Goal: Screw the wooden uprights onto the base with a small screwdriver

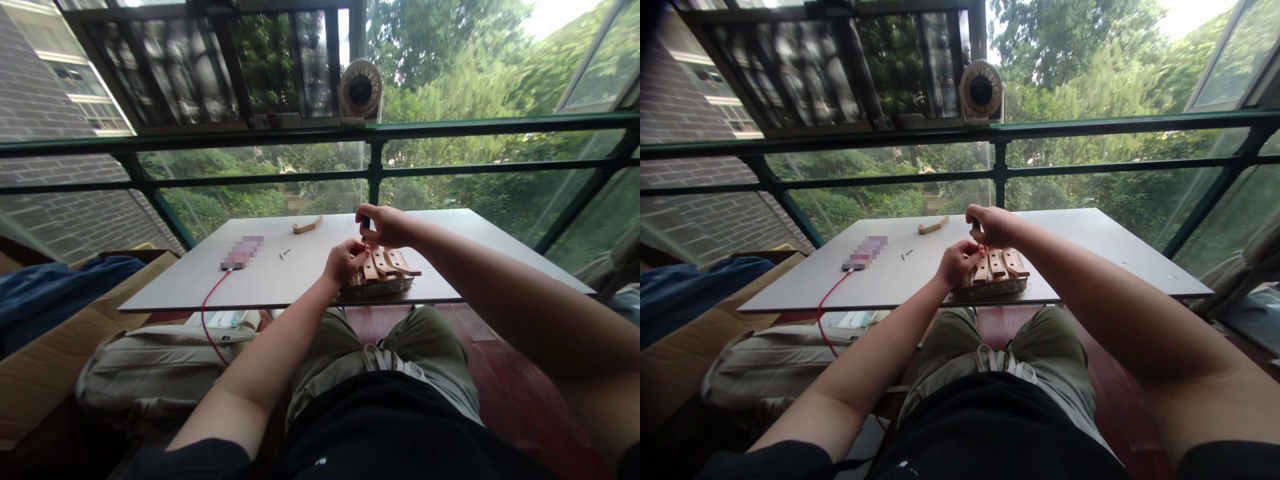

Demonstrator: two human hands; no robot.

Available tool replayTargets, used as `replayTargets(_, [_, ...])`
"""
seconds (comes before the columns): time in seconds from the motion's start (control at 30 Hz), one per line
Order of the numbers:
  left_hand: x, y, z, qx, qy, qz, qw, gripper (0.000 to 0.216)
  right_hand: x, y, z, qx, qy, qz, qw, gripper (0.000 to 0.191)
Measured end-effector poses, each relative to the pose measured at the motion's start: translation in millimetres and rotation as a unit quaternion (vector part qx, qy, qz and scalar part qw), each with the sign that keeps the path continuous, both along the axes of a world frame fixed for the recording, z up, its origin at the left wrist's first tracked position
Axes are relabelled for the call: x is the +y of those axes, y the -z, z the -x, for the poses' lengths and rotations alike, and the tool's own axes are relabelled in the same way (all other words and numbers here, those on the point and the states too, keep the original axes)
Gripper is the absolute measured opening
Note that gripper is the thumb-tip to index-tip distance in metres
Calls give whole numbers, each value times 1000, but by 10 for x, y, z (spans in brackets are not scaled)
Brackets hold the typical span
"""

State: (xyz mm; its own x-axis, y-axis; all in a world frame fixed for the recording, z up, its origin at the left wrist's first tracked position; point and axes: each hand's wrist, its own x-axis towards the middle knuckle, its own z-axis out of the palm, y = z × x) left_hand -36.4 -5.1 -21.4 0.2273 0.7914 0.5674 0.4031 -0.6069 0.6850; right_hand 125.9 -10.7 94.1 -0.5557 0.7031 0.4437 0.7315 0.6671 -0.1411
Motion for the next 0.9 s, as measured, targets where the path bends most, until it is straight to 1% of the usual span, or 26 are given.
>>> replayTargets(0.07, [1,4,3,1,-3,2,1000,21,-1,-14,16,13,-12,11,1000,29])
replayTargets(0.23, [3,4,2,0,-2,-16,1000,19,-62,-28,56,30,-10,60,998,22])
replayTargets(0.4, [-5,-3,-16,4,-5,-12,1000,19,-132,-38,56,35,7,48,998,22])
replayTargets(0.63, [-45,-40,-30,7,-31,-2,999,16,-57,-10,56,26,17,41,999,19])
replayTargets(0.9, [-20,-25,-23,11,-20,-8,1000,14,-70,-5,70,23,24,37,999,19])
